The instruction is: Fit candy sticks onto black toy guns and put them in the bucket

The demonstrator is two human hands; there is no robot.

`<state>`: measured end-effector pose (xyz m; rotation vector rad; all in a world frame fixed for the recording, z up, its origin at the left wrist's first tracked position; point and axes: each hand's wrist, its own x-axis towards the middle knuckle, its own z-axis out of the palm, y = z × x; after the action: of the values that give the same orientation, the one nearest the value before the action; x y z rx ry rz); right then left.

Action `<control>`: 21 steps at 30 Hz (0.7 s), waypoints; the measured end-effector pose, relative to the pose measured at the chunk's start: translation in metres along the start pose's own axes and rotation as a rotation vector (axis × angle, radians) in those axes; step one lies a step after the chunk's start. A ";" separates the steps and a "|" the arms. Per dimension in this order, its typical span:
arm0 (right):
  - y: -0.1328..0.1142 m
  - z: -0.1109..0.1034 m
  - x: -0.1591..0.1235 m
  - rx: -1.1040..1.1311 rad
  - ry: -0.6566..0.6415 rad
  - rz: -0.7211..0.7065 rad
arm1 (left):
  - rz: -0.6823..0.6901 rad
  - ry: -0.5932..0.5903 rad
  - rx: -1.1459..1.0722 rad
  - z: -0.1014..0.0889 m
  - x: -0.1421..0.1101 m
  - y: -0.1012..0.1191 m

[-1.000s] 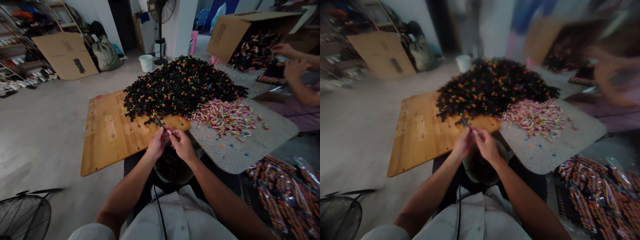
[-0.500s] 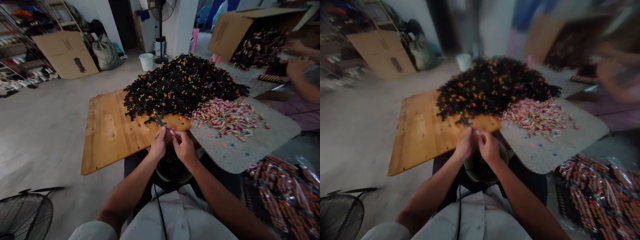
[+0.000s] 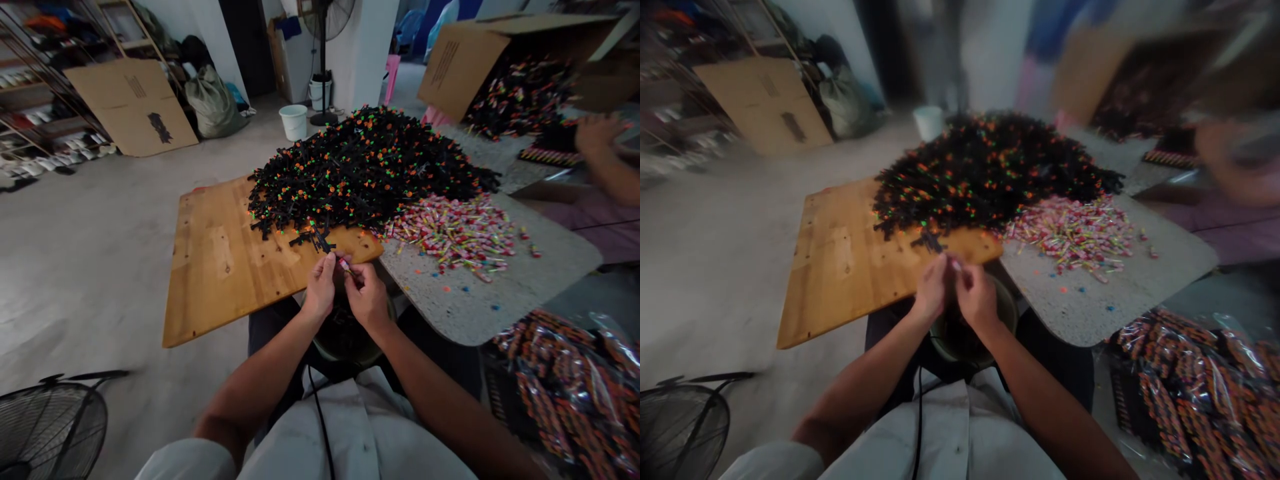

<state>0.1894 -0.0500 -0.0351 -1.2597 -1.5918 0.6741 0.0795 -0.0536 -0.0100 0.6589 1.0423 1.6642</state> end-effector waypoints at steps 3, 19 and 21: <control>-0.002 0.000 -0.001 0.040 0.012 0.056 | -0.003 0.012 -0.015 0.002 -0.002 0.000; 0.003 -0.004 -0.006 -0.011 -0.036 -0.103 | -0.056 0.076 -0.083 0.002 -0.004 -0.010; 0.004 -0.002 -0.007 0.011 -0.063 -0.113 | -0.084 0.074 -0.113 0.002 -0.003 -0.012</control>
<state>0.1931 -0.0561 -0.0400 -1.1416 -1.6953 0.6560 0.0876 -0.0548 -0.0199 0.4770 1.0061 1.6713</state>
